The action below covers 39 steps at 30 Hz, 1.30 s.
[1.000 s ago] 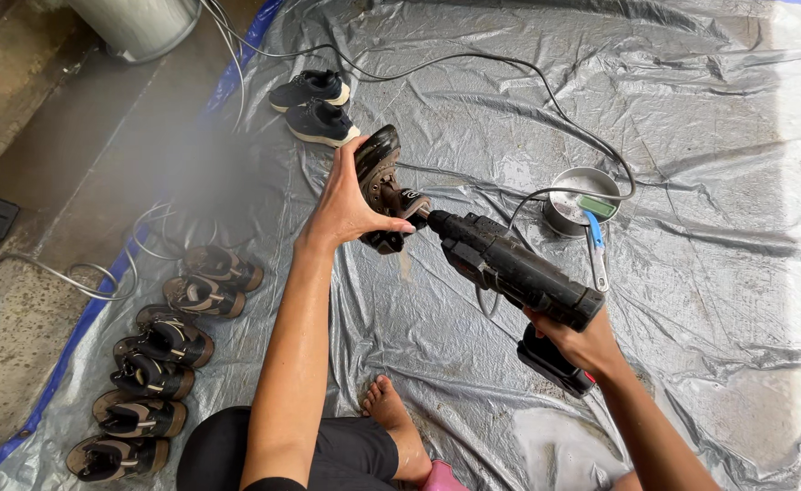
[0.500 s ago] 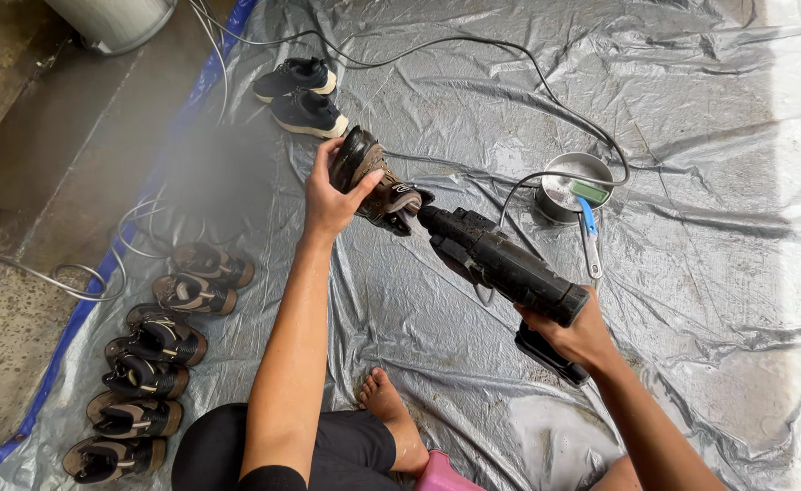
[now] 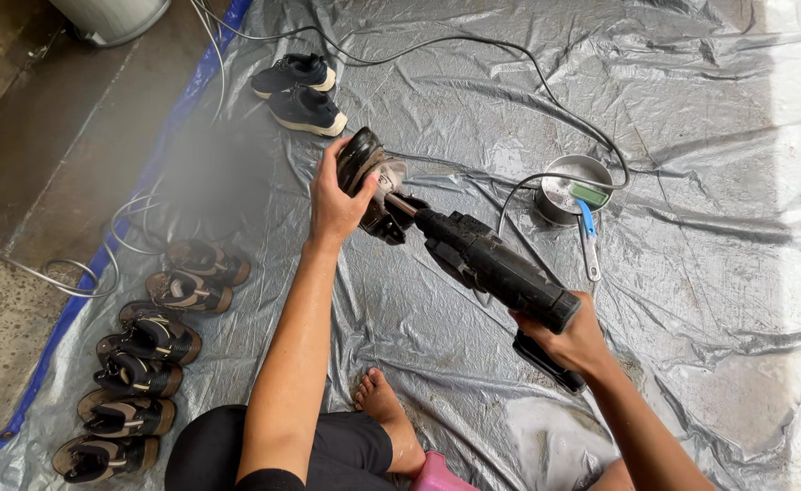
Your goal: The person uses a handheld steam cleaner to clean a brown shoe, directing the nozzle at the upper and sole. They then remove the shoelaces and scrub them with a brush, followed by steaming the laces on the floor.
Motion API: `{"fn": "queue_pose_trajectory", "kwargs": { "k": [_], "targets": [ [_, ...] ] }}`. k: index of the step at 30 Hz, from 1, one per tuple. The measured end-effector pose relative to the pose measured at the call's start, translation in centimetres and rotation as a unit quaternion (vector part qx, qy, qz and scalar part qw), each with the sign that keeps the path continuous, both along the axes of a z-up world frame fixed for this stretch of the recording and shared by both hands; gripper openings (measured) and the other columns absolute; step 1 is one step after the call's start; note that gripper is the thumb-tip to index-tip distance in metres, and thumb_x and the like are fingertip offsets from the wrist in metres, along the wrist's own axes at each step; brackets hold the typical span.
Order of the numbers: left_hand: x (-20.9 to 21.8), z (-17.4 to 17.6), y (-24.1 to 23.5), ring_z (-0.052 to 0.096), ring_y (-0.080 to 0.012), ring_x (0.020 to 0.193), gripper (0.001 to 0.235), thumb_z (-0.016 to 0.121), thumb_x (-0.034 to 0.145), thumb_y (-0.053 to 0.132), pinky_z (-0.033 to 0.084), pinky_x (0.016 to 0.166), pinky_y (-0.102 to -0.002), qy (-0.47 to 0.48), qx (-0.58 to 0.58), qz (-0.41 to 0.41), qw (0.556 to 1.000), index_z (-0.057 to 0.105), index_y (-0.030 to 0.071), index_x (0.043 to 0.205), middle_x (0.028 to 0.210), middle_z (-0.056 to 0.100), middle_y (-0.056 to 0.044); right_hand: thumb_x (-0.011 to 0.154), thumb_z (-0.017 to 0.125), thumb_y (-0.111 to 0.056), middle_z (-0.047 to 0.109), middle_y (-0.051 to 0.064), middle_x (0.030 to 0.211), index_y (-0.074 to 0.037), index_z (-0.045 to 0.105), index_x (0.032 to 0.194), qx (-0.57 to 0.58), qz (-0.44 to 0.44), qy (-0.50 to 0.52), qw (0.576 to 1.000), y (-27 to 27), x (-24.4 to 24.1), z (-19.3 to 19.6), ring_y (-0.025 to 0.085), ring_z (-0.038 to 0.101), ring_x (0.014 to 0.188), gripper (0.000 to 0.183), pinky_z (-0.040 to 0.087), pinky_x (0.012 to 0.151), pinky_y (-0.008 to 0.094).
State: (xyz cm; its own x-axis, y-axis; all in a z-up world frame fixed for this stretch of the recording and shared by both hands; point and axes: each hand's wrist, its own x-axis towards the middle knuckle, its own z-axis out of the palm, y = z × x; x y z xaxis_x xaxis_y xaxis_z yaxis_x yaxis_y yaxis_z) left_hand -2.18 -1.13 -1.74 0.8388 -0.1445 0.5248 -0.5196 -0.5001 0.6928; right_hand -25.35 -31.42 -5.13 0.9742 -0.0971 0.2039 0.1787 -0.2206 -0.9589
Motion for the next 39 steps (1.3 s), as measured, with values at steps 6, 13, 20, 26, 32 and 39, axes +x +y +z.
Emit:
{"fn": "queue_pose_trajectory", "kwargs": {
  "k": [6,13,20,26,32,39],
  "targets": [
    [0.4,0.3,0.7,0.071,-0.0453,0.111,0.043,0.082,0.094,0.018,0.060,0.092,-0.048,-0.019,-0.025,0.016,0.999,0.065,0.012,0.133,0.114,0.069,-0.022,0.070,0.083,-0.014,0.067,0.006,0.045,-0.009,0.071,0.058,0.004,-0.001,-0.003,1.000,0.2,-0.6,-0.8,0.016,0.067,0.043,0.018,0.054,0.050,0.028],
    [1.7,3.6,1.2,0.073,-0.0282,0.106,0.035,0.081,0.100,0.026,0.059,0.095,-0.044,-0.042,-0.155,0.058,0.985,0.068,0.009,0.128,0.112,0.075,-0.020,0.078,0.078,-0.015,0.073,0.005,0.050,-0.016,0.077,0.056,-0.028,0.018,-0.038,0.999,-1.1,0.4,-6.6,0.021,0.073,0.045,0.022,0.057,0.054,0.028],
    [2.1,5.7,1.4,0.064,-0.0172,0.119,0.038,0.079,0.103,0.027,0.052,0.109,-0.041,-0.029,-0.226,0.007,0.974,0.067,0.008,0.133,0.127,0.072,-0.013,0.082,0.077,-0.012,0.072,0.006,0.054,-0.013,0.075,0.059,0.026,0.010,-0.087,0.996,-0.4,0.2,-4.4,0.018,0.073,0.050,0.024,0.058,0.063,0.029],
    [2.4,6.3,1.8,0.060,-0.0197,0.130,0.050,0.083,0.101,0.026,0.045,0.118,-0.043,-0.022,-0.280,0.030,0.959,0.063,0.003,0.141,0.139,0.067,-0.016,0.077,0.079,-0.009,0.077,0.006,0.058,-0.011,0.078,0.066,0.043,0.030,-0.092,0.994,-1.1,0.2,-6.4,0.021,0.079,0.057,0.012,0.060,0.067,0.033],
    [0.4,10.3,1.6,0.048,-0.0346,0.146,0.072,0.080,0.103,0.042,0.034,0.126,-0.051,0.011,-0.239,0.134,0.962,0.049,-0.003,0.151,0.153,0.053,-0.025,0.076,0.081,-0.004,0.077,0.013,0.068,-0.009,0.078,0.081,-0.006,0.009,-0.122,0.992,0.2,-0.3,-3.2,0.031,0.077,0.064,0.007,0.059,0.067,0.043],
    [-0.2,10.7,1.3,0.054,-0.0312,0.142,0.071,0.081,0.101,0.052,0.039,0.123,-0.048,-0.007,-0.121,0.135,0.983,0.055,0.004,0.147,0.146,0.060,-0.019,0.079,0.081,-0.004,0.080,0.012,0.076,-0.012,0.081,0.093,-0.055,-0.008,-0.132,0.990,-0.3,-1.0,-3.2,0.033,0.076,0.064,0.016,0.062,0.064,0.045]
  ]
}}
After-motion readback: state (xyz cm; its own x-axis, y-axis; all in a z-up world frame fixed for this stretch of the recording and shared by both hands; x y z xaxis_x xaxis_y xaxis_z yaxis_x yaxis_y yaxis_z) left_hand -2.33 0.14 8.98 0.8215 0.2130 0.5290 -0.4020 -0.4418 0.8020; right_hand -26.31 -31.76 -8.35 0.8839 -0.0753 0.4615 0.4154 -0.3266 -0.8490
